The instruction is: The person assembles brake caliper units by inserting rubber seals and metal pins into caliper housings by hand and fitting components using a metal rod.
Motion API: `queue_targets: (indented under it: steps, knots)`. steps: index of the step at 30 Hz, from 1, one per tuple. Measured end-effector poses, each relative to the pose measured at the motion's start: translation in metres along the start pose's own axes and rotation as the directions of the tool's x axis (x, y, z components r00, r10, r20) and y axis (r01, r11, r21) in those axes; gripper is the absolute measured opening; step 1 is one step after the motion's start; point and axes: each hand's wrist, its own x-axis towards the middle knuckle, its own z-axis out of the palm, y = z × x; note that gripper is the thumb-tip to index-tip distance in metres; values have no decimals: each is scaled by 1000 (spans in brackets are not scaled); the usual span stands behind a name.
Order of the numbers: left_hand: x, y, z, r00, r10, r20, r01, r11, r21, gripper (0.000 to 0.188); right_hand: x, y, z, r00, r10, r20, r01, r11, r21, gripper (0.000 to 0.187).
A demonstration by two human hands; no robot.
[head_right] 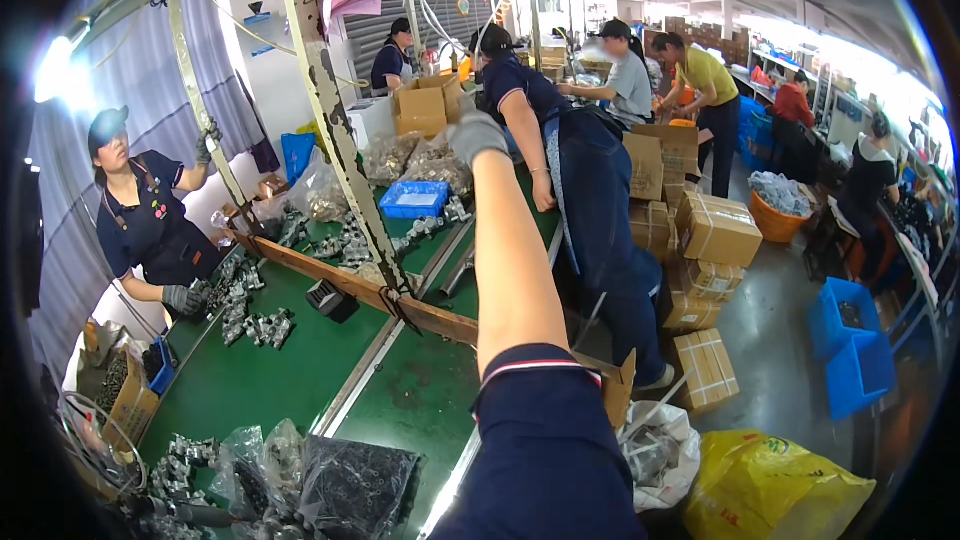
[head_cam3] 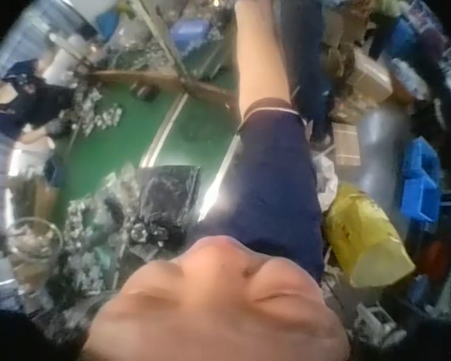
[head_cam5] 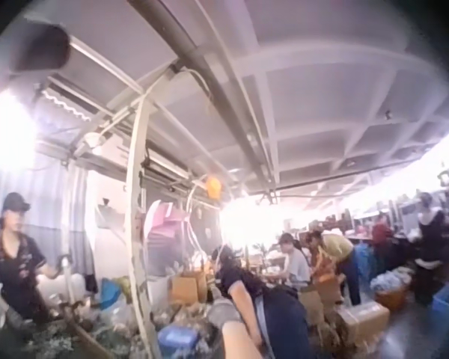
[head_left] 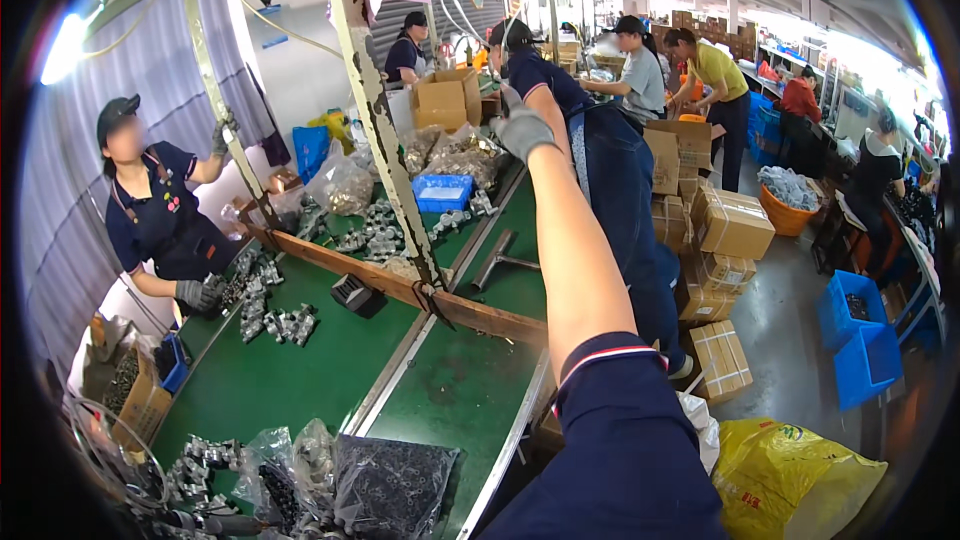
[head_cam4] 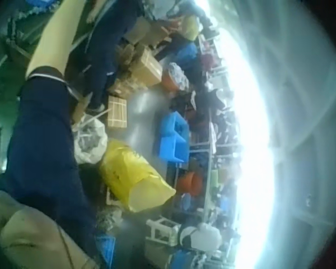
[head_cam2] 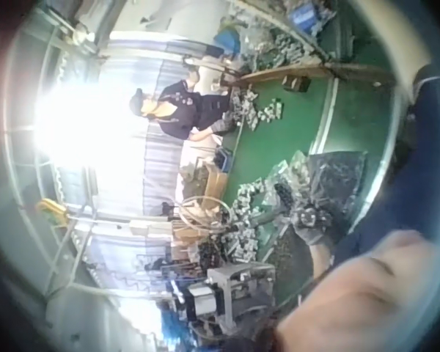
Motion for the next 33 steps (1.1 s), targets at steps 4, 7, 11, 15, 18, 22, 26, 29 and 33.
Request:
queue_targets:
  steps: [4,7,11,15,18,22,26,29,33]
  knots:
    - [2,2,-1,1000,-10,16,10,999,-32,19,-34,-28,33,910,-376,177,330,912,244,28]
    - [0,6,-20,999,-25,25,27,994,-107,19,-184,-100,34,557,-640,529,271,742,613,36]
    - [1,-1,-31,986,-111,122,136,966,-220,20,-360,-156,60,186,-893,410,127,435,891,58]
    - [-11,16,7,1000,-15,16,16,997,-80,22,-470,-192,120,218,-890,400,-4,409,913,50]
    - [-17,15,0,985,162,-63,-141,957,254,24,-494,-199,127,326,-881,341,-46,346,937,41]
    - [-26,19,5,975,211,-65,-168,901,400,22,-485,-194,114,317,-857,405,-247,338,908,26]
    - [-14,11,-21,893,320,316,-439,469,766,21,-485,-190,114,341,-827,448,-305,353,884,19]
    - [-19,16,-2,843,369,391,-528,432,731,21,-487,-189,112,406,-805,431,-331,310,891,18]
    - [-26,22,15,946,285,153,-313,691,652,28,-500,-190,122,403,-773,490,-347,366,863,19]
